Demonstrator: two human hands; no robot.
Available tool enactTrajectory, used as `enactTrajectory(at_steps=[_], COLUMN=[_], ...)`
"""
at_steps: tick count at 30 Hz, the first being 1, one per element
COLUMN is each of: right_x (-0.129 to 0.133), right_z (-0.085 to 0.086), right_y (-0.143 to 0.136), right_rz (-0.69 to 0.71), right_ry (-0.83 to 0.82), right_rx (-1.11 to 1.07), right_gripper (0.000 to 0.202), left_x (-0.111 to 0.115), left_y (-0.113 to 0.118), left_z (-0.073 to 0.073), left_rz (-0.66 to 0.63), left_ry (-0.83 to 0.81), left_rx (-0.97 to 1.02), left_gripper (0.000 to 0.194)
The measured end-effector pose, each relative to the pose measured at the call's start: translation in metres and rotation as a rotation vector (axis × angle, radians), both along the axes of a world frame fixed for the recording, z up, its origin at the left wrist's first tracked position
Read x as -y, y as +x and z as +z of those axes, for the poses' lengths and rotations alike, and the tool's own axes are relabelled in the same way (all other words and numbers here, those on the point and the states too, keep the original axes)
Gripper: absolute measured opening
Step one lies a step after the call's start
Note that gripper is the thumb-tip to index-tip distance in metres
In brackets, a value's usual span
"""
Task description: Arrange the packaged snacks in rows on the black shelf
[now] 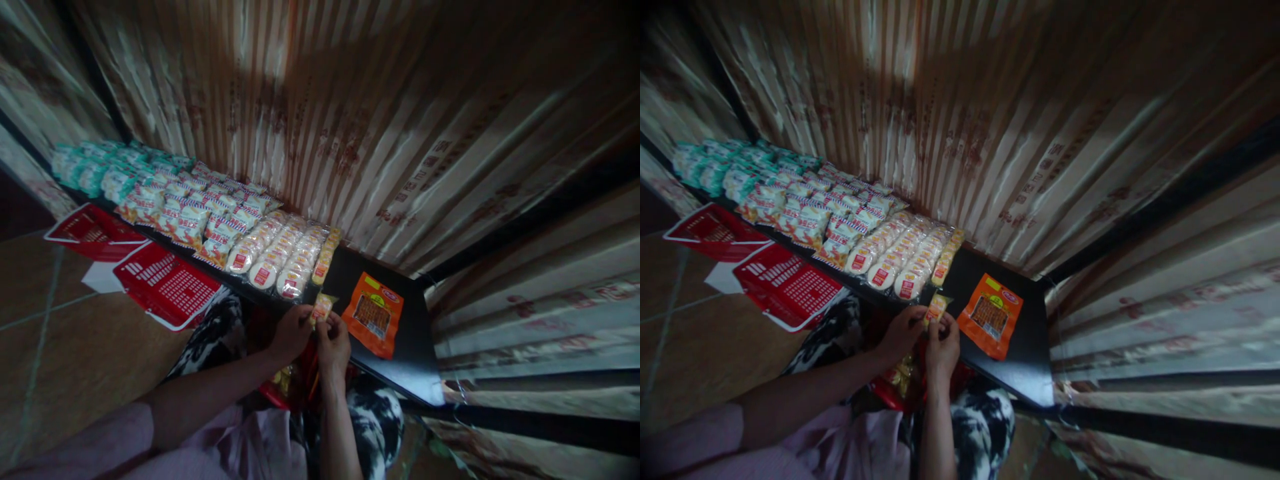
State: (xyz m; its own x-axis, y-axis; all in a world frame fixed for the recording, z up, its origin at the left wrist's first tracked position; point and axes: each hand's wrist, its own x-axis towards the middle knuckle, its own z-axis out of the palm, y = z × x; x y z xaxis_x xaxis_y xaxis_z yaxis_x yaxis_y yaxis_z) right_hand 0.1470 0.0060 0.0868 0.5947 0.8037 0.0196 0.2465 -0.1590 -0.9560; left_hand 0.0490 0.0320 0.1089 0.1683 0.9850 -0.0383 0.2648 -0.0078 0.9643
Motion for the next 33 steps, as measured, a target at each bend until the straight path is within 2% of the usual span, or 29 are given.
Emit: enactTrajectory(at_steps=[8, 17, 28, 33], right_x=[-0.006, -0.012, -0.031, -0.043], right_z=[0.002, 0.009, 0.003, -0.003], right_y=[-0.001, -0.005, -0.001, 0.003], right_rz=[0.014, -0.016, -0.021, -0.002], right_ry=[0.033, 0.012, 0.04, 0.084], right_rx=[-0.066, 0.042, 0.041, 0.024], right_gripper=[0.041, 0.04, 0.036, 0.041], left_x=[-0.002, -0.005, -0.009, -0.011], left_y=[0.002, 0.004, 0.009, 0.016], left_z=[-0.002, -0.002, 0.008, 0.01], left_rz=[-0.035, -0.015, -0.054, -0.026], left_ry=[0.016, -0.002, 0.041, -0.007], left_rx=[0.062, 0.097, 0.068, 0.059], left_gripper=[0.029, 0.03, 0.039, 0.047])
